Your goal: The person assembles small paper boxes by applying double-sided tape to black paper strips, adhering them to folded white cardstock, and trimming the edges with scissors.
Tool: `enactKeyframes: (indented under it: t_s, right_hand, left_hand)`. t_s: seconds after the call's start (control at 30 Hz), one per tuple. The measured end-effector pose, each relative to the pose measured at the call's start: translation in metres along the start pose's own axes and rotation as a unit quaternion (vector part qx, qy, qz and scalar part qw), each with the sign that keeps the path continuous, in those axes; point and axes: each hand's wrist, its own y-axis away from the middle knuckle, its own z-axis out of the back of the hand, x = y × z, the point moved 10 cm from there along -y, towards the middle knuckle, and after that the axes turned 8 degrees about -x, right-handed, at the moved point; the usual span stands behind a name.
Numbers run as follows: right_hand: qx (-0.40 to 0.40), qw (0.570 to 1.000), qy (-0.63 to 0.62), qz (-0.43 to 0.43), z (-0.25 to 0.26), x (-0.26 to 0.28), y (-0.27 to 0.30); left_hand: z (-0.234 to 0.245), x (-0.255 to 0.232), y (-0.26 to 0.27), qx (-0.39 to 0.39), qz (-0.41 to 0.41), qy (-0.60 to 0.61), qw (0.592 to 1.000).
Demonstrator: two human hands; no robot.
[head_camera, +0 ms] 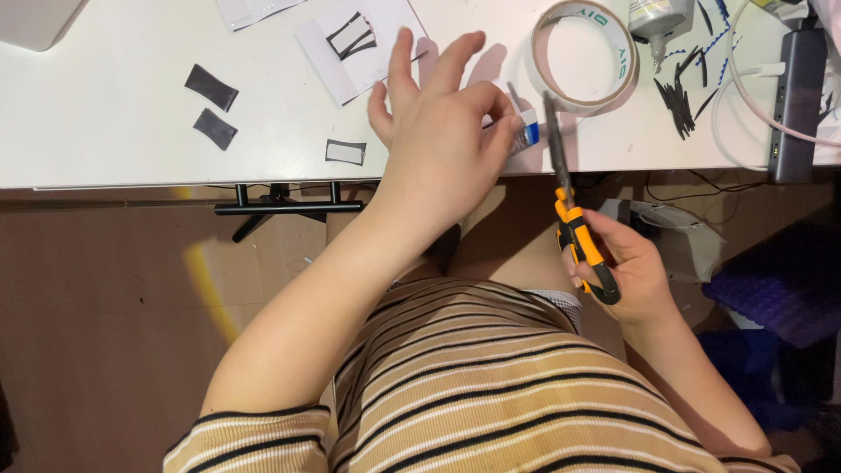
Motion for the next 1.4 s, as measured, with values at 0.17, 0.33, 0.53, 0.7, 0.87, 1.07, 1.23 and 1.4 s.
enactKeyframes:
  t_s: [0.17,0.33,0.53,0.7,0.87,1.07,1.23,1.4]
  right_hand:
    - [0.131,0.986,-0.103,0.0,-0.036,0.039,0.002]
    - [0.147,0.977,-0.152,0.014,-0.02,0.035,0.005]
    - [0.112,0.986,-0.099,0.075,-0.013,0.049,0.003]
    - [0.087,0.986,-0.062,0.126,-0.022,0.07,-0.006]
    - [0.059,0.996,-0.006,0.066,-0.052,0.087,-0.019]
    - [0.054,0.996,-0.053,0.047,-0.066,0.097,-0.035]
    - [0.069,0.994,-0.038,0.081,-0.081,0.098,-0.039]
    - [0.09,0.991,-0.012,0.098,-0.094,0.097,-0.034]
  left_hand:
    - [0.034,-0.039,0.035,-0.155,-0.17,-0.11,0.967]
    - [0.047,-0.031,0.072,-0.271,-0.25,-0.16,0.915]
    - [0.055,-0.024,0.094,-0.211,-0.318,-0.187,0.905]
    - [0.048,-0.016,0.099,-0.13,-0.347,-0.118,0.921]
    - [0.05,-0.029,0.099,-0.116,-0.376,-0.058,0.918]
    - [0.051,-0.033,0.096,-0.026,-0.361,0.056,0.931]
    - [0.046,-0.038,0.099,-0.046,-0.376,0.019,0.925]
    - [0.047,-0.042,0.097,-0.054,-0.392,0.009,0.919]
